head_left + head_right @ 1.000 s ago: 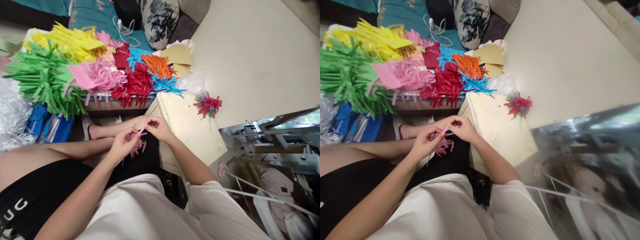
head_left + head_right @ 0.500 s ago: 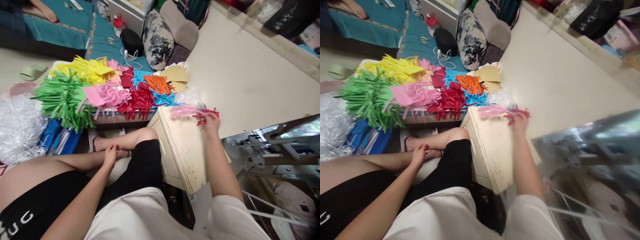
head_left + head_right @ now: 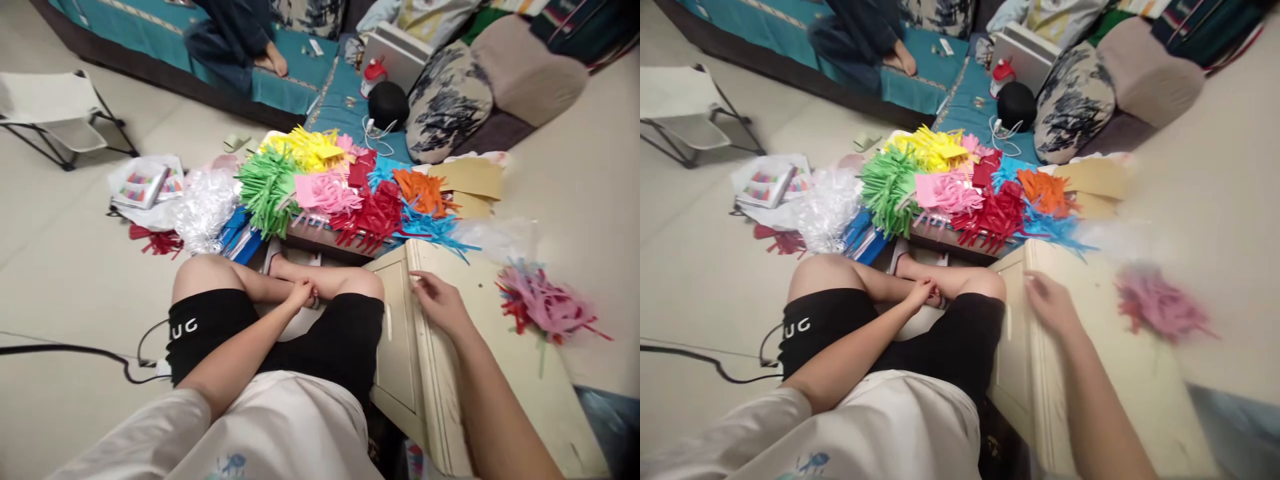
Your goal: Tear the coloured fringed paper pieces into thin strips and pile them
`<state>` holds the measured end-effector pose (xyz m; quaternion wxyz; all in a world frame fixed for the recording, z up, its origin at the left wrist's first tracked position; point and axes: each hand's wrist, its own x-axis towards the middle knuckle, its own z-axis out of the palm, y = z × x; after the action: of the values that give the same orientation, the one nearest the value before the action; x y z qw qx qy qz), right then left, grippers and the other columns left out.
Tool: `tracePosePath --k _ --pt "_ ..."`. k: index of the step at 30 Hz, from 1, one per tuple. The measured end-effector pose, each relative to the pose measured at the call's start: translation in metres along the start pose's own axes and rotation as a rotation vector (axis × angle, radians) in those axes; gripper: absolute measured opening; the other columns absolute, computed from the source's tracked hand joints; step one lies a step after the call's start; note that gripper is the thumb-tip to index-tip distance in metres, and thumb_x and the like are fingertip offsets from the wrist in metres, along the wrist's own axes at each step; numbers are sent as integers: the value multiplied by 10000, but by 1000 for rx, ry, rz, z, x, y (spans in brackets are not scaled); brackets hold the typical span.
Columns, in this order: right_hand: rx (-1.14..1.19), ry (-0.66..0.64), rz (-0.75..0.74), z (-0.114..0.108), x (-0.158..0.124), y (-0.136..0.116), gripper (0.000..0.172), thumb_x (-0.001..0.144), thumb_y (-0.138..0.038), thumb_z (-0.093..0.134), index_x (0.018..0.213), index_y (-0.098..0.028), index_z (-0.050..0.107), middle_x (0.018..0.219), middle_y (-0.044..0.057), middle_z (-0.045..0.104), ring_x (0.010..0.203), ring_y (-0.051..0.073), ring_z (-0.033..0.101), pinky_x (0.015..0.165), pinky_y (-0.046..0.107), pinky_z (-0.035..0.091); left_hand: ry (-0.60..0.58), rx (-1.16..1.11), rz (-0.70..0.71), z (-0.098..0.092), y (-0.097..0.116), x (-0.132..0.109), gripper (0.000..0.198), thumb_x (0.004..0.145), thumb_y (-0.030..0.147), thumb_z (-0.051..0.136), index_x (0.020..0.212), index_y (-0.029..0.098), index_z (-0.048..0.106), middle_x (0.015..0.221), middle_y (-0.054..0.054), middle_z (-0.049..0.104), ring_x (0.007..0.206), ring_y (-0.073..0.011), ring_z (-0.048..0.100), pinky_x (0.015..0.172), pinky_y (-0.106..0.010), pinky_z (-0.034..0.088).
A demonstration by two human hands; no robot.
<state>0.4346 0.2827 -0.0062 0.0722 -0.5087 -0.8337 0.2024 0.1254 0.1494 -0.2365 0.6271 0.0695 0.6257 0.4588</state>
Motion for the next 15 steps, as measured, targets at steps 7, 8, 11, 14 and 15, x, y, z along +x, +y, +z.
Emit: tracePosePath --k 7,8,11,14,15 --pt "-27 -196 -78 45 75 -49 403 1036 -355 519 1208 -165 830 1074 169 867 981 307 808 967 431 604 96 20 221 -16 38 -8 310 1107 438 756 1221 151 739 1128 -64 765 940 -186 747 856 -367 671" --pt "-37 -262 -55 51 79 -48 382 1013 -327 541 1196 -160 832 1069 168 869 977 303 809 955 417 602 116 26 278 -18 46 -11 267 1107 418 743 1114 151 729 1005 -39 746 852 -166 721 805 -329 642" --pt "90 -480 -34 67 78 -37 406 984 -320 585 1263 -155 829 1081 153 873 965 282 810 905 372 609 175 69 480 -27 77 -18 233 1086 327 652 893 199 623 756 13 638 713 -147 654 749 -275 556" --pt "210 -480 -50 74 70 -27 454 988 -359 585 1316 -150 820 1132 155 868 965 276 807 891 364 614 225 180 682 -34 127 -20 166 1057 299 565 909 229 594 747 18 630 721 -160 650 781 -283 542" --pt "213 -456 -52 75 69 -25 447 979 -356 597 1305 -153 826 1147 156 866 974 278 807 893 362 612 239 233 745 -35 148 -19 152 1054 301 555 923 234 592 767 16 638 736 -164 649 796 -285 542"
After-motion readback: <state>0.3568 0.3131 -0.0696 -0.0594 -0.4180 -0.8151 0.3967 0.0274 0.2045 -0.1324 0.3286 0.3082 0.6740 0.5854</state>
